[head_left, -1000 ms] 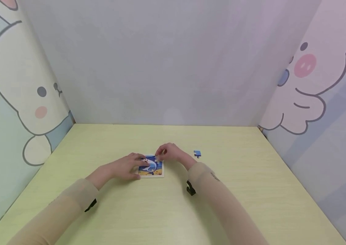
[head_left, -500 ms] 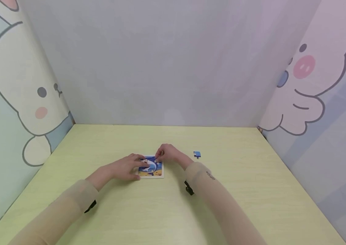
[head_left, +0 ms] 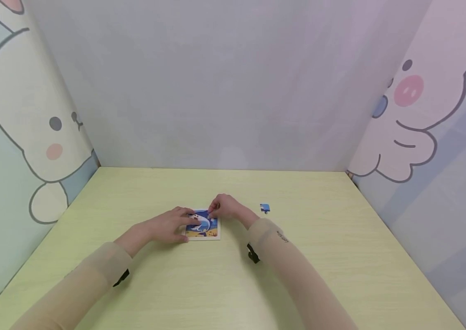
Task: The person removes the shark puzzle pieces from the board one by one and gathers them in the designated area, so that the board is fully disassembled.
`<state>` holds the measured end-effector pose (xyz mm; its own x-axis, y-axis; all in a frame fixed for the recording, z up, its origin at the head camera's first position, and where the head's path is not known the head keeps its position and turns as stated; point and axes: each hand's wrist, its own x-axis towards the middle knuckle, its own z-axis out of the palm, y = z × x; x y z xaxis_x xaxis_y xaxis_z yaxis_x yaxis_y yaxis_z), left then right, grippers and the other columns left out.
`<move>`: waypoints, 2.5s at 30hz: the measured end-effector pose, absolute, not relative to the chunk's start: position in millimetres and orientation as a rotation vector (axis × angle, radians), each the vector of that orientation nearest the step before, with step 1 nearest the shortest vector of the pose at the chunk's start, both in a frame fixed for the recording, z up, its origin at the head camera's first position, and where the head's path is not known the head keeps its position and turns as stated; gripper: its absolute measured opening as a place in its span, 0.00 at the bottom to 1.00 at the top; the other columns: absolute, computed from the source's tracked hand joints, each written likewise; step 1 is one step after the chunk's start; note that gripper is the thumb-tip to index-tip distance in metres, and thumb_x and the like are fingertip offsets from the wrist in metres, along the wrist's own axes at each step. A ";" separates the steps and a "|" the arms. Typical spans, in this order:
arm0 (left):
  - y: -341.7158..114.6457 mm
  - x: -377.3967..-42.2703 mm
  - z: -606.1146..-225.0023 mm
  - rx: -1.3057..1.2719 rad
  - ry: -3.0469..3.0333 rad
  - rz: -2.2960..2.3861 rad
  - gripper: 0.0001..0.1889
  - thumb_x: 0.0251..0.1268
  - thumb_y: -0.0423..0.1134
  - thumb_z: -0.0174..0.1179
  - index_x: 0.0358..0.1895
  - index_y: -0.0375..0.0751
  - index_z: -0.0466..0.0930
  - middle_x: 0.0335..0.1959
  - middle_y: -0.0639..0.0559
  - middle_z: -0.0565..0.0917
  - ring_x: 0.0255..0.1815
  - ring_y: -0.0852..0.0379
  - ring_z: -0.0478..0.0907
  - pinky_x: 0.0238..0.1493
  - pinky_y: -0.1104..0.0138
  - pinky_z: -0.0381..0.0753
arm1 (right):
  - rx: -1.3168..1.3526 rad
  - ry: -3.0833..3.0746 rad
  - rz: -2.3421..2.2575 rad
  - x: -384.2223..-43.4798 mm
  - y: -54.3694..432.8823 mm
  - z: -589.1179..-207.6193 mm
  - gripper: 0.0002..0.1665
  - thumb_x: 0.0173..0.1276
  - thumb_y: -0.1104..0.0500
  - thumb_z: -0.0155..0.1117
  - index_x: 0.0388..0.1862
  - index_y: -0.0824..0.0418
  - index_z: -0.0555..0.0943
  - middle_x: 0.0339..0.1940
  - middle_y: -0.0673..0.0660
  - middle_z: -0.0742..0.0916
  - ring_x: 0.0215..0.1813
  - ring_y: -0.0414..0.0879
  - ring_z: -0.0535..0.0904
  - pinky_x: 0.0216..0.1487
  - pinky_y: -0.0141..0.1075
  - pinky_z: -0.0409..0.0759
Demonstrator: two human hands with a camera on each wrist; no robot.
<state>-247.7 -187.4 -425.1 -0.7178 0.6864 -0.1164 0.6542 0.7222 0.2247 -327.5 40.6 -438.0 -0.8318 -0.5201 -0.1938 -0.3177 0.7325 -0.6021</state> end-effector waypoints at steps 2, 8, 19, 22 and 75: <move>-187.1 -247.0 -424.3 1.076 2.733 0.252 0.30 0.62 0.50 0.61 0.68 0.54 0.67 0.69 0.41 0.63 0.69 0.41 0.59 0.66 0.45 0.62 | -0.648 2.581 -0.813 -327.2 40.9 -437.8 0.02 0.62 0.57 0.68 0.33 0.53 0.85 0.33 0.48 0.82 0.39 0.42 0.75 0.47 0.35 0.73; -186.4 -246.9 -423.6 1.084 2.730 0.251 0.30 0.62 0.49 0.61 0.67 0.52 0.68 0.69 0.41 0.63 0.68 0.40 0.60 0.65 0.44 0.62 | -0.650 2.565 -0.823 -327.7 42.7 -437.4 0.03 0.63 0.57 0.67 0.35 0.54 0.84 0.33 0.47 0.83 0.39 0.42 0.75 0.48 0.35 0.73; -184.9 -247.8 -423.5 1.063 2.726 0.248 0.30 0.62 0.50 0.61 0.67 0.52 0.68 0.69 0.41 0.63 0.69 0.40 0.59 0.65 0.45 0.62 | -0.632 2.531 -0.877 -330.2 45.8 -437.8 0.03 0.63 0.57 0.66 0.35 0.54 0.84 0.33 0.48 0.83 0.39 0.42 0.76 0.47 0.35 0.73; -185.2 -248.2 -423.8 1.056 2.726 0.246 0.30 0.62 0.50 0.61 0.67 0.52 0.68 0.70 0.41 0.63 0.69 0.40 0.59 0.66 0.45 0.61 | -0.620 2.524 -0.902 -329.7 45.8 -437.0 0.03 0.63 0.57 0.66 0.35 0.53 0.85 0.32 0.47 0.84 0.38 0.42 0.76 0.47 0.34 0.74; -192.1 -246.5 -434.5 1.118 2.767 0.239 0.29 0.64 0.52 0.58 0.68 0.55 0.66 0.69 0.38 0.62 0.67 0.39 0.60 0.65 0.45 0.62 | -0.759 2.605 -0.908 -339.2 128.8 -413.3 0.05 0.65 0.59 0.64 0.40 0.53 0.81 0.33 0.49 0.86 0.36 0.41 0.80 0.38 0.34 0.77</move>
<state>-246.5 -192.1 -434.5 -0.7119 0.6981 -0.0766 0.6746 0.7101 0.2016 -339.2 128.8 -413.3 -0.8229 -0.5615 -0.0867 -0.3861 0.6646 -0.6397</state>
